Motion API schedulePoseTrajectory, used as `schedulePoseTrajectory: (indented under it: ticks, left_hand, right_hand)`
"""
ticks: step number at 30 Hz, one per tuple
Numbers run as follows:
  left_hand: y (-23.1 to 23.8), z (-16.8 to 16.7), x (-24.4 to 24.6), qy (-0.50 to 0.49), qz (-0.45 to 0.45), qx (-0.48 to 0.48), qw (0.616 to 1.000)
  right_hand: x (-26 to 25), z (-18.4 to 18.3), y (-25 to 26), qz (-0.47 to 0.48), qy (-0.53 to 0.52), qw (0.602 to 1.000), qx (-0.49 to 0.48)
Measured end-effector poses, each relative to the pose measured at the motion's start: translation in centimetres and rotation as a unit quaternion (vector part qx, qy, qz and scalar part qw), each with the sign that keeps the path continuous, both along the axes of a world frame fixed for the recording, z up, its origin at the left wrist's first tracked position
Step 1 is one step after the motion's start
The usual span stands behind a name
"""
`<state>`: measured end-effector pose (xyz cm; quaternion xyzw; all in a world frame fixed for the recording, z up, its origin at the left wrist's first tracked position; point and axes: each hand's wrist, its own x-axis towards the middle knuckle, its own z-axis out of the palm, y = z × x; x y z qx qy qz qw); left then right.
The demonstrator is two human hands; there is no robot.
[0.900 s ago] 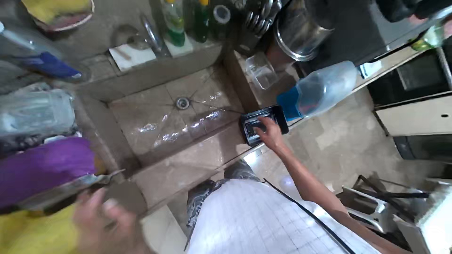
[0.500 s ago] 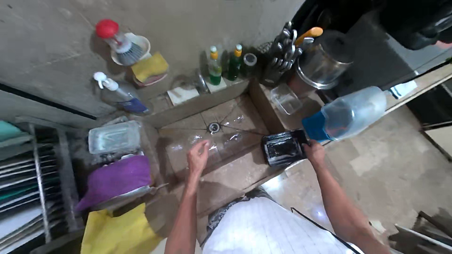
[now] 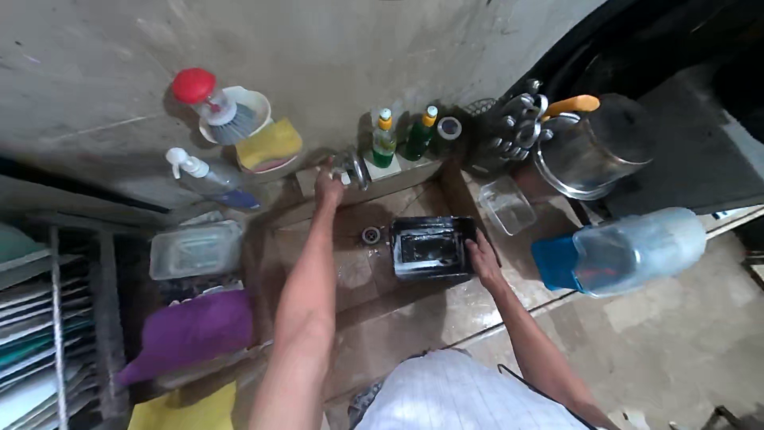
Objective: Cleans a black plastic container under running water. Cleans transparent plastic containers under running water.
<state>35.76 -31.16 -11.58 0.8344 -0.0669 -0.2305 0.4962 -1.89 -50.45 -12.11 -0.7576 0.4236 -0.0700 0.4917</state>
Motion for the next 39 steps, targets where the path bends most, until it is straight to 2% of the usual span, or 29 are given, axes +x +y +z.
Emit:
schedulePoseTrajectory:
  ticks: [5, 9, 13, 15, 17, 19, 21, 24, 28, 30, 32, 36, 39]
  left_hand:
    - [-0.9, -2.1, 4.4, 0.086, -0.045, -0.023, 0.995]
    - [-0.4, -1.9, 5.9, 0.005, -0.102, 0.087, 0.991]
    - [-1.4, -1.7, 4.8, -0.077, -0.04, 0.17, 0.982]
    - [-0.9, -2.4, 1.2, -0.105, 0.037, 0.136, 0.984]
    - [0.5, -4.2, -3.5, -0.042, 0.111, 0.067, 0.991]
    - [2.9, -6.4, -8.3, 0.078, 0.107, -0.033, 0.991]
    - [5.3, -8.0, -10.9, 0.176, 0.086, -0.106, 0.975]
    - [8.8, -8.6, -11.1, 0.215, 0.139, -0.086, 0.963]
    - [12.9, -9.3, -9.4, 0.19, 0.178, -0.048, 0.964]
    - [11.5, -9.5, -9.8, 0.192, 0.175, -0.074, 0.963]
    - [7.7, -10.0, -10.8, 0.224, 0.161, -0.114, 0.954]
    - [-0.1, -12.5, -12.8, 0.319, 0.181, -0.18, 0.913]
    - [-1.5, -14.1, -12.6, 0.326, 0.203, -0.199, 0.901]
  right_hand:
    - [4.5, -1.2, -1.1, 0.004, 0.007, 0.998, 0.064]
    - [7.5, -4.1, -1.1, -0.015, -0.006, 0.994, 0.104]
    - [9.7, -5.3, -0.1, 0.002, 0.028, 0.993, 0.114]
    - [10.3, -5.0, 0.6, 0.0, 0.037, 0.991, 0.125]
    - [10.8, -5.3, 1.0, -0.01, 0.039, 0.99, 0.135]
    - [11.3, -5.9, 1.4, 0.002, 0.063, 0.989, 0.133]
    - [12.5, -6.4, 2.4, 0.027, 0.096, 0.987, 0.129]
    - [15.3, -8.5, 5.0, 0.057, 0.073, 0.982, 0.166]
    - [18.2, -9.9, 7.9, 0.089, 0.035, 0.967, 0.238]
    - [18.2, -9.3, 6.8, 0.085, 0.039, 0.97, 0.227]
    - [17.0, -8.0, 3.9, 0.055, 0.054, 0.98, 0.181]
    - [14.4, -7.1, -1.9, 0.023, 0.055, 0.996, 0.073]
    - [14.6, -6.7, -2.1, 0.022, 0.01, 0.999, 0.042]
